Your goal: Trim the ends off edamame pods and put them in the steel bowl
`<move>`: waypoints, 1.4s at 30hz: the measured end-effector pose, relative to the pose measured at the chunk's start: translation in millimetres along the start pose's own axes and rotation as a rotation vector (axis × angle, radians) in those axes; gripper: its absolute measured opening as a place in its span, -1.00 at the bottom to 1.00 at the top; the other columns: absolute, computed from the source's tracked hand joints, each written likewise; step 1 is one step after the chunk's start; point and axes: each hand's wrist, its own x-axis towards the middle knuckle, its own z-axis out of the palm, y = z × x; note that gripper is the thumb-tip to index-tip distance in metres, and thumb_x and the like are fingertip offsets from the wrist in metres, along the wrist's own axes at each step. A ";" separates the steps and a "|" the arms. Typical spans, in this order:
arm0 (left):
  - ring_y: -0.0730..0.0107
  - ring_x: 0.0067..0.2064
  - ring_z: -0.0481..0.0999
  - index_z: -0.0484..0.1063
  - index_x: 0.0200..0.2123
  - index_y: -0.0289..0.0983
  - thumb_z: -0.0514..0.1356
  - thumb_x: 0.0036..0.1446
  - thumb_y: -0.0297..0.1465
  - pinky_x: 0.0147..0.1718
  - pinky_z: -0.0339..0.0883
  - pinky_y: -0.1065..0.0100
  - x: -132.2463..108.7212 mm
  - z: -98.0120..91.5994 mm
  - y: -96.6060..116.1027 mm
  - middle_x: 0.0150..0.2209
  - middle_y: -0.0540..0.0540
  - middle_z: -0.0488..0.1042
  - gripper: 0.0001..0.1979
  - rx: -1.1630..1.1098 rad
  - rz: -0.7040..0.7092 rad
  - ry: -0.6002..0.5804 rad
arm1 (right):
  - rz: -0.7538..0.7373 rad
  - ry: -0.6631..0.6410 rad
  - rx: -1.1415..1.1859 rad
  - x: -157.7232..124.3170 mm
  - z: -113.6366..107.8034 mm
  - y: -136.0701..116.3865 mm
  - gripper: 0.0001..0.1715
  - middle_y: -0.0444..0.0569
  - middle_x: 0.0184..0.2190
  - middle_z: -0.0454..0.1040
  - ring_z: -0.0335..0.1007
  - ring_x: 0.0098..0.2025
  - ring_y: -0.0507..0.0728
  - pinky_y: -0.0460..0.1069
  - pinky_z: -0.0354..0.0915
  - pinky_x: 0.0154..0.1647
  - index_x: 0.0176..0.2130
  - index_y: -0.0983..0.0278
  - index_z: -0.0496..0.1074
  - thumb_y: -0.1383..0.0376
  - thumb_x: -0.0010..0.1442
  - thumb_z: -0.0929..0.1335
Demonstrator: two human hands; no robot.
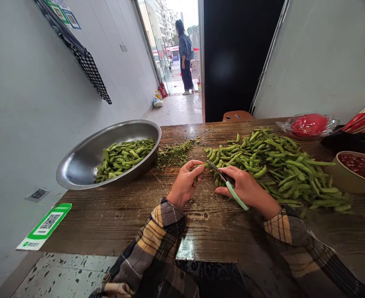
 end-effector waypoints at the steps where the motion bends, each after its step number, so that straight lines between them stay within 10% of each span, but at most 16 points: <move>1: 0.70 -0.62 0.22 0.39 -0.34 -0.32 0.40 -0.16 -0.32 -0.69 -0.11 0.58 -0.5 0.6 -1.0 -0.46 -0.01 0.47 -0.67 0.001 0.001 -0.010 | 0.000 -0.001 -0.003 0.2 0.0 -0.8 -0.38 0.07 -0.12 0.46 0.44 -0.13 0.23 0.13 0.34 -0.05 0.05 0.25 0.39 0.04 0.06 0.45; 21: 0.68 -0.59 0.20 0.32 -0.35 -0.30 0.34 -0.09 -0.40 -0.69 -0.06 0.59 3.7 2.7 -4.4 -0.52 0.08 0.30 -0.74 -0.173 -0.077 -0.054 | -0.033 0.090 -0.120 1.0 16.9 -9.9 -0.57 0.17 -0.10 0.47 0.41 -0.03 0.29 0.15 0.34 -0.02 -0.02 0.30 0.39 0.10 0.20 0.35; 26: 0.65 -0.58 0.24 0.26 -0.44 -0.29 0.30 -0.06 -0.30 -0.67 -0.01 0.57 5.7 1.3 -2.3 -0.49 0.06 0.32 -0.73 -0.175 -0.064 0.000 | 0.040 0.309 0.022 5.9 -2.2 -0.3 -0.55 0.06 -0.23 0.52 0.45 -0.19 0.23 0.10 0.35 -0.13 -0.03 0.27 0.43 0.06 0.17 0.37; 37: 0.37 -0.27 0.44 0.51 -0.17 -0.24 0.16 0.11 -0.44 -0.27 0.27 0.39 4.8 26.1 -30.3 -0.29 -0.07 0.49 -0.79 1.267 0.400 -0.243 | 0.139 0.447 0.195 11.4 -14.0 4.4 -0.55 -0.05 -0.40 0.49 0.39 -0.40 0.10 -0.04 0.27 -0.38 -0.10 0.32 0.46 0.06 0.14 0.37; 42: 0.25 -0.21 0.49 0.46 0.00 -0.12 0.04 0.23 -0.38 -0.30 0.29 0.33 0.0 38.2 -32.2 -0.14 -0.15 0.47 -0.68 1.789 0.375 -0.266 | 0.108 0.431 0.168 12.1 -11.7 3.0 -0.58 -0.02 -0.38 0.50 0.40 -0.37 0.12 -0.02 0.28 -0.36 -0.09 0.32 0.46 0.09 0.15 0.36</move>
